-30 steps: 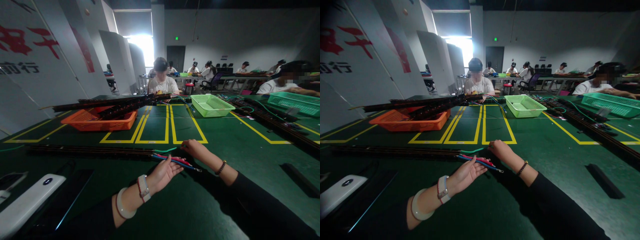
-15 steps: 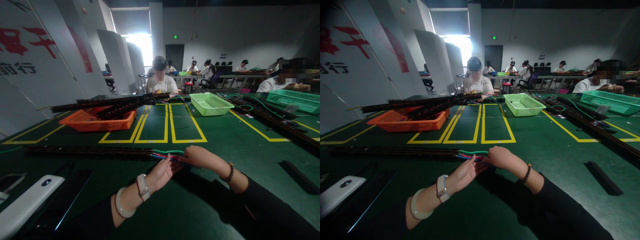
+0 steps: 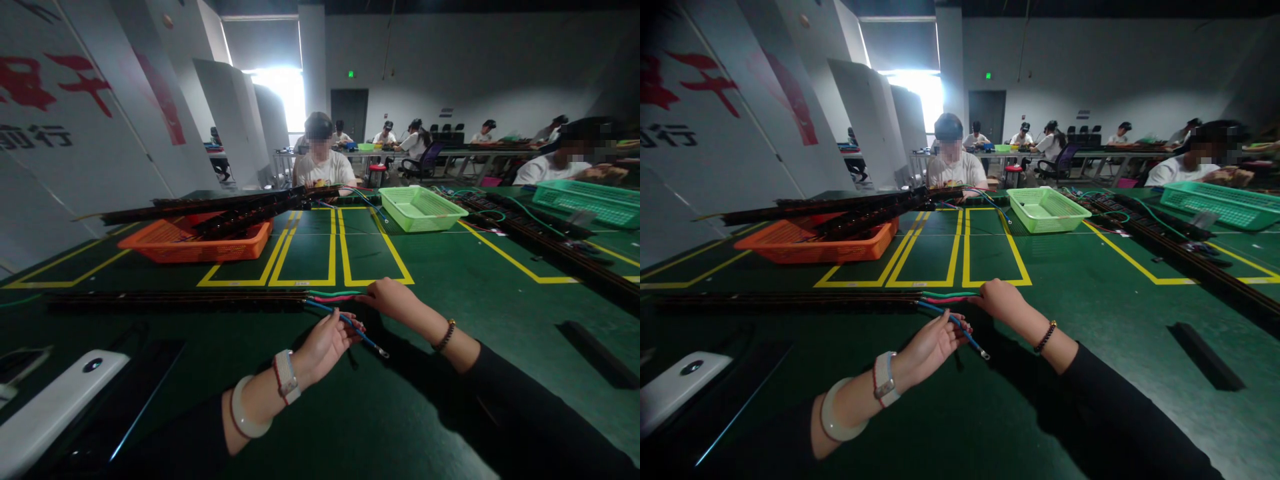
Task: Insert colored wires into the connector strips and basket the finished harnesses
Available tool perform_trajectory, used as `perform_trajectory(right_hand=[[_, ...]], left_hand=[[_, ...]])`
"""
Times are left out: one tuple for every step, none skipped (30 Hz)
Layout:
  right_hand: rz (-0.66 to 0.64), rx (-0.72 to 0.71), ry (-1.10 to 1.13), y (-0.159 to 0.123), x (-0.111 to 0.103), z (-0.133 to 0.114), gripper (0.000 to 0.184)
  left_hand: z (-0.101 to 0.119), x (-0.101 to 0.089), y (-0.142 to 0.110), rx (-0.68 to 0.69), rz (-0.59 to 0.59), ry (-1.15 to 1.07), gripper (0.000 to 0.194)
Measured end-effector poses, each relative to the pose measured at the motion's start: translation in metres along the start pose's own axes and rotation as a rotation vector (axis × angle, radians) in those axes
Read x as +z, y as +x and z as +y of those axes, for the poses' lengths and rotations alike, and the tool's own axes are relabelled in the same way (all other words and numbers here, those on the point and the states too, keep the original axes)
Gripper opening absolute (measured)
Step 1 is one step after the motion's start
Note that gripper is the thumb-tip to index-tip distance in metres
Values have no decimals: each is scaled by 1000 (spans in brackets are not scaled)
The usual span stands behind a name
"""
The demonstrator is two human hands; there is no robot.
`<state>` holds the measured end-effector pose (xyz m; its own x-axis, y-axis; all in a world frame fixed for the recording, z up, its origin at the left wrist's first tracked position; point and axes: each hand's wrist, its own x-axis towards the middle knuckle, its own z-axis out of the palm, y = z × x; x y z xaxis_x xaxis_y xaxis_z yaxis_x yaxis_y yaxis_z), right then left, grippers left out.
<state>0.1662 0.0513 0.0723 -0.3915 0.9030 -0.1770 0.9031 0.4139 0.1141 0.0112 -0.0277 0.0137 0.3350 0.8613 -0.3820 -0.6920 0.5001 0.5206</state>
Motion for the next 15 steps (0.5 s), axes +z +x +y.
perform_trajectory(right_hand=[[-32,-20,17,0,1,1,49],[-63,-38,23,0,1,1,49],[-81,-48,17,-1,0,0,49],[-82,-46,0,-3,-1,-1,49],[-67,-35,-22,-6,-4,-3,48],[-41,-24,-41,-10,-8,-7,47],[-15,-14,-53,-14,-13,-11,47],[8,-16,-53,-19,-18,-15,46],[20,-30,-44,-25,-22,-19,45],[23,-54,-28,-30,-26,-24,44],[22,-83,-10,-35,-29,-28,42],[15,-116,10,-39,-31,-32,38],[4,-157,29,-43,-31,-34,35],[-12,-204,47,-46,-31,-36,33],[-30,-248,61,-47,-29,-37,34]], left_hand=[[0,0,0,-2,2,2,28],[0,0,0,-5,2,3,29],[0,-1,1,-7,-1,2,29],[0,-1,1,-11,-5,0,30],[0,-1,1,-13,-9,-4,30],[0,-2,2,-14,-11,-7,28],[0,-2,2,-17,-9,-10,27],[0,-2,2,-22,-3,-12,25],[0,-2,2,-26,3,-16,22],[0,-1,2,-29,7,-24,21],[0,-1,1,-33,7,-31,20],[0,0,1,-35,6,-38,20],[0,0,1,-34,2,-44,20],[0,1,0,-31,-1,-48,20],[0,2,0,-28,-3,-50,21]])
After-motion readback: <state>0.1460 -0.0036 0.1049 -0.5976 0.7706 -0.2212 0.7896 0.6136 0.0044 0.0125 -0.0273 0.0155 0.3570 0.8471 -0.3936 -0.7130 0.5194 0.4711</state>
